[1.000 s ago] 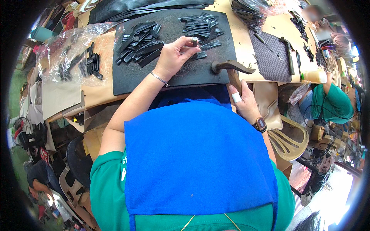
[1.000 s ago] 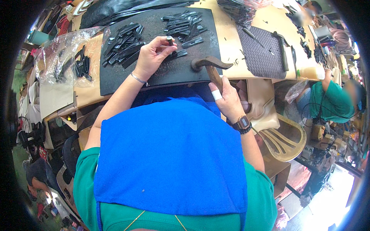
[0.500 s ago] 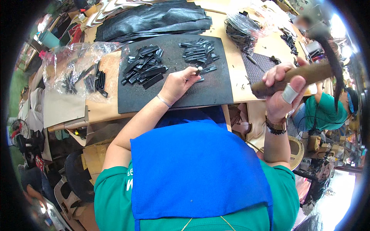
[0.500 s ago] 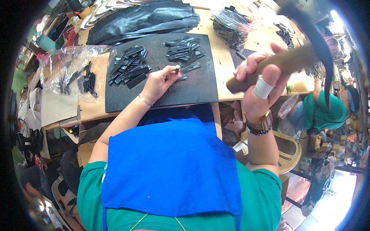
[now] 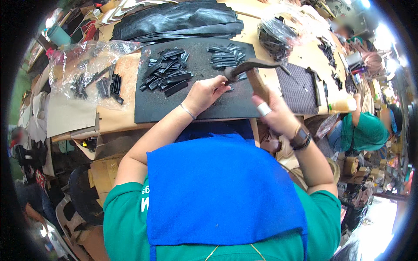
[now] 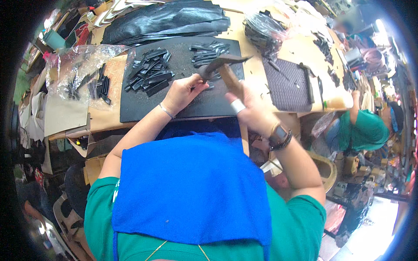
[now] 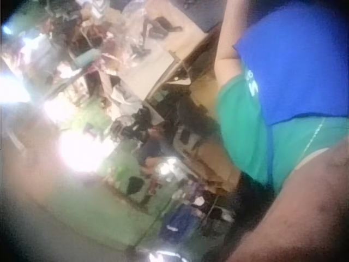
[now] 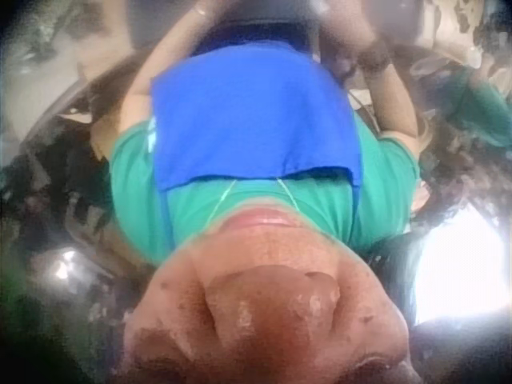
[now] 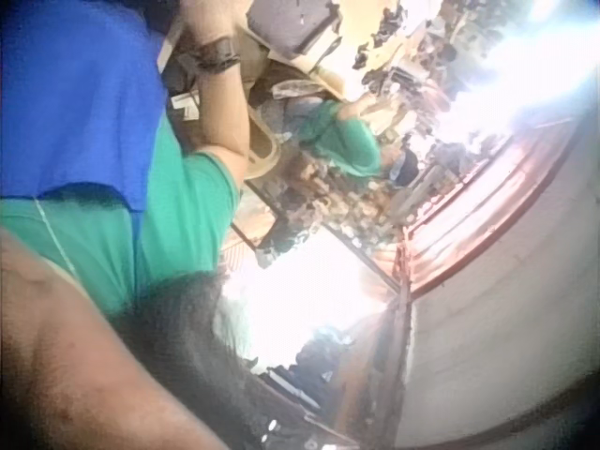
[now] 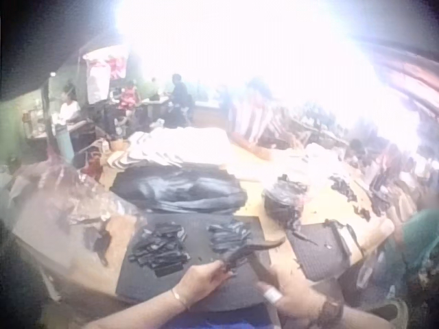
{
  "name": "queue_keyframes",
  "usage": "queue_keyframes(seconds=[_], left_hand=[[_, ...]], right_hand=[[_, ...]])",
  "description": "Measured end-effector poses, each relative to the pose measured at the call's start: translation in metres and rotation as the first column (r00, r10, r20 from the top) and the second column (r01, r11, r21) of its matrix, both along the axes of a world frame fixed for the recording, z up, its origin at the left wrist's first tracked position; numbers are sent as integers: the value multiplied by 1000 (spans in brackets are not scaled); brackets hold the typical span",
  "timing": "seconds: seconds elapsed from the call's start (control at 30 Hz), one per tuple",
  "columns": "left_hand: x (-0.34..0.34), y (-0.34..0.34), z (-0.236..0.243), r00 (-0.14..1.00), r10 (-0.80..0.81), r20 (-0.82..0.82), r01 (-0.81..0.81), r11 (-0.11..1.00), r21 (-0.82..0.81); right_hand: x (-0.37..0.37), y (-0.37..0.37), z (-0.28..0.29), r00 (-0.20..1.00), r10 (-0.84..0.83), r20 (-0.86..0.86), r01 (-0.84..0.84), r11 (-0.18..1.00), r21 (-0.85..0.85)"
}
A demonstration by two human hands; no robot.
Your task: The person uses a hammer and a curved blade to cut small strips of black material on a workbench. They repeatedly pick up pieces, position them, and strike them with the hammer to separate them into smaller segments.
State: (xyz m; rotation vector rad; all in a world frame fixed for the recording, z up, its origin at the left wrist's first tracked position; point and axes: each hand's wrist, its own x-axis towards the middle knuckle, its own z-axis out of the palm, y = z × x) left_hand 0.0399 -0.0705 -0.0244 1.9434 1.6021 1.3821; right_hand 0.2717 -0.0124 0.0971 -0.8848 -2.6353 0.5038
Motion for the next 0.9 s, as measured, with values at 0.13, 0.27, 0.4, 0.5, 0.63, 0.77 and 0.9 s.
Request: queue_keyframes(seconds=[0.13, 0.27, 0.4, 0.5, 0.63, 0.77, 0.9], left_hand=[[0, 0, -1, 997, -5, 79, 4, 1000, 21], [-4, 3, 3, 951, 18, 308, 32, 987, -156], [-22, 4, -12, 685, -62, 726, 116, 993, -25], [-28, -9, 6, 977, 146, 157, -118, 978, -174], [-22, -24, 26, 970, 56, -238, -136, 932, -337], [-26, -12, 24, 995, 77, -64, -93, 947, -309], [-34, 18, 56, 959, 245, -141, -269, 943, -194]], right_hand=[[4, -9, -11, 979, -158, -132, 117, 955, -274], [11, -23, -62, 986, -155, 65, 166, 959, -231], [9, -28, -70, 979, -194, 62, 203, 933, -296], [12, -30, -74, 978, -196, -72, 158, 921, -356], [29, -31, -87, 957, -253, -140, 186, 910, -371], [42, -42, -77, 936, -352, -15, 310, 844, -437], [45, -45, -81, 937, -346, -57, 297, 868, -398]])
